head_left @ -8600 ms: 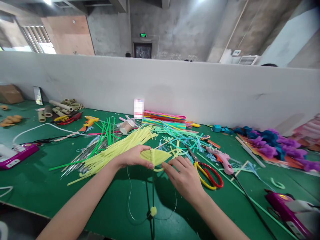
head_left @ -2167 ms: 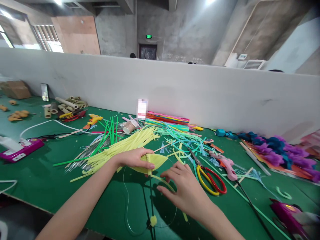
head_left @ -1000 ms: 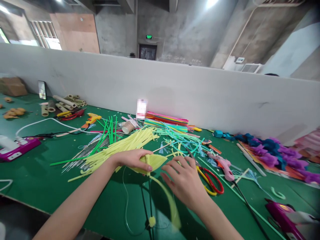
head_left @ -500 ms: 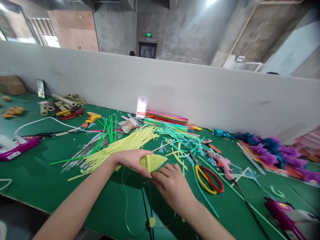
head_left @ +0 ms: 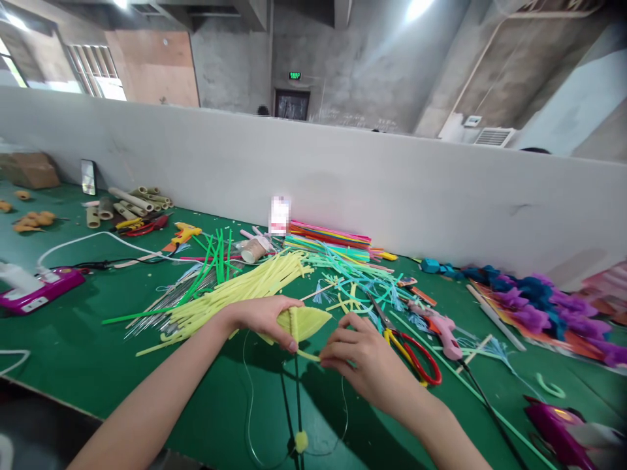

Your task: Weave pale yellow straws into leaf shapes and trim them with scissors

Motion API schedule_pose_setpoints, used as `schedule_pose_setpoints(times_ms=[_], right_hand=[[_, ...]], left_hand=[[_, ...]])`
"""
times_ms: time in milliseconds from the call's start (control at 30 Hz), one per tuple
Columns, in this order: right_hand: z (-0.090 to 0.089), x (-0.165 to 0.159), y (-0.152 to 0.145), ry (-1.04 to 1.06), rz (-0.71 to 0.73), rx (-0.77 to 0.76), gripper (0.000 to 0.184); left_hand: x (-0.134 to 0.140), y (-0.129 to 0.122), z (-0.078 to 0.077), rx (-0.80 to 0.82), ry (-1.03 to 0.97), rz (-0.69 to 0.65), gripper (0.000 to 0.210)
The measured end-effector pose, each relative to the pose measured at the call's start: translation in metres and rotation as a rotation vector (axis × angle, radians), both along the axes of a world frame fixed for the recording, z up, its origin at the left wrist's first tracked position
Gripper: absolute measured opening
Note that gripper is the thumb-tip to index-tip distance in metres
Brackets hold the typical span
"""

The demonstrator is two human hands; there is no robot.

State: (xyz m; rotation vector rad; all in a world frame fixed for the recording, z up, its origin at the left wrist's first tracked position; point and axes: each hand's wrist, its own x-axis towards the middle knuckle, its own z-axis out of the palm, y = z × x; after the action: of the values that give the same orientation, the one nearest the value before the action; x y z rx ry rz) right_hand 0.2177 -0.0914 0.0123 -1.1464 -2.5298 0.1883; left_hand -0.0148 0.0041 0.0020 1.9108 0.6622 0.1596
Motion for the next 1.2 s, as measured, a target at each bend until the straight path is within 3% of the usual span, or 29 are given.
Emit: schedule_pose_setpoints(times_ms=[267, 367, 467, 533, 667, 833, 967, 1200], right_hand=[[0.021, 0.046, 0.006, 0.115, -0.111, -0.018, 0.013], [0.024, 0.068, 0.011, 0.219, -0.153, -0.021, 0.015], [0.025, 0.079, 0.015, 0.337, -0.289, -0.009, 0.02], [0.025, 0.073, 0.014, 0.357, -0.328, -0.015, 0.021], [0.018, 0.036, 0.005, 0.245, -0.185, -0.052, 0.016], [0.001, -0.001, -0.003, 0.017, -0.119, 0.086, 0.007], [-0.008, -0.005, -0.002, -0.04, -0.124, 0.184, 0.002], [-0.001, -0.003, 0.003, -0.027, -0.166, 0.304, 0.007]], left_hand=[[-0.002, -0.002, 0.0, -0.108, -0.037, 0.001, 0.061], [-0.005, 0.0, -0.001, -0.056, -0.003, 0.053, 0.07], [-0.006, 0.001, -0.002, 0.004, 0.019, 0.061, 0.071], [-0.005, 0.002, -0.002, -0.005, 0.011, 0.016, 0.061], [-0.003, 0.001, -0.002, -0.03, -0.009, -0.007, 0.057], [-0.003, 0.001, -0.003, 0.013, -0.006, 0.018, 0.062], [-0.003, 0.001, -0.003, 0.008, -0.012, 0.002, 0.058], [-0.002, 0.001, 0.0, 0.0, -0.018, -0.014, 0.054]])
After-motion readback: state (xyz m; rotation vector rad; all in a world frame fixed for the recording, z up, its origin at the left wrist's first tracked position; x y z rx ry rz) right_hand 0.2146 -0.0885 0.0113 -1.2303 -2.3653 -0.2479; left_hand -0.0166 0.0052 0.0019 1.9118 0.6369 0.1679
